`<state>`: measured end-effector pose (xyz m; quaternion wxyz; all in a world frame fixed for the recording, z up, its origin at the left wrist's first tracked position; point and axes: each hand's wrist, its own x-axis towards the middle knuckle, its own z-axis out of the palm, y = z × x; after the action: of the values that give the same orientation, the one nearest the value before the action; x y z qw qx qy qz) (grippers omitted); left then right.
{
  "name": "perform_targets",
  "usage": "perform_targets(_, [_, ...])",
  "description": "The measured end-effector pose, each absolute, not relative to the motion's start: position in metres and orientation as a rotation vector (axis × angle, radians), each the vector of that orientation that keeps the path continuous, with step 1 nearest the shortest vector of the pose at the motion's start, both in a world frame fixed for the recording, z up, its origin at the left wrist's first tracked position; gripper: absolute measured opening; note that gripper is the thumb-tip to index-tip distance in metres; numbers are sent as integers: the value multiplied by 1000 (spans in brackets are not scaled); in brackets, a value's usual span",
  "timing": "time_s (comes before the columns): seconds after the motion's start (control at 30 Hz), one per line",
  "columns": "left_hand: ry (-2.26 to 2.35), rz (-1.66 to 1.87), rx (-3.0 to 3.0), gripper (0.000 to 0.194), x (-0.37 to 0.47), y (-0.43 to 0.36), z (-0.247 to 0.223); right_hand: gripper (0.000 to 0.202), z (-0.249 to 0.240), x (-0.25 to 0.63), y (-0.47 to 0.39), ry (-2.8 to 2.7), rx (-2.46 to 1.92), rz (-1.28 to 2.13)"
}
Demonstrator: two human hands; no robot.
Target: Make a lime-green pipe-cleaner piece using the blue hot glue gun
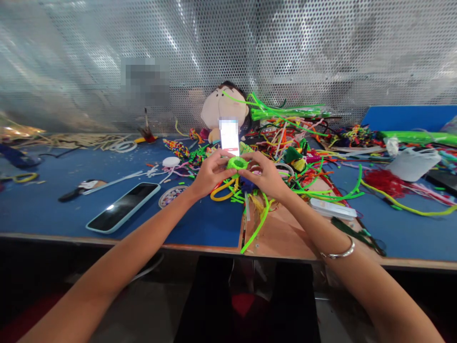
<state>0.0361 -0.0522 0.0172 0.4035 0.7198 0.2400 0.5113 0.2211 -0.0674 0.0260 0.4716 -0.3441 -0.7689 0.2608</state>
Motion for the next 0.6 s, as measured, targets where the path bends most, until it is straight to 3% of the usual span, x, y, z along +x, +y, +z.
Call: perform_targets(0.6, [580,1291,1822,27,37,-54,17,25,27,220,-69,-1927,-806,679])
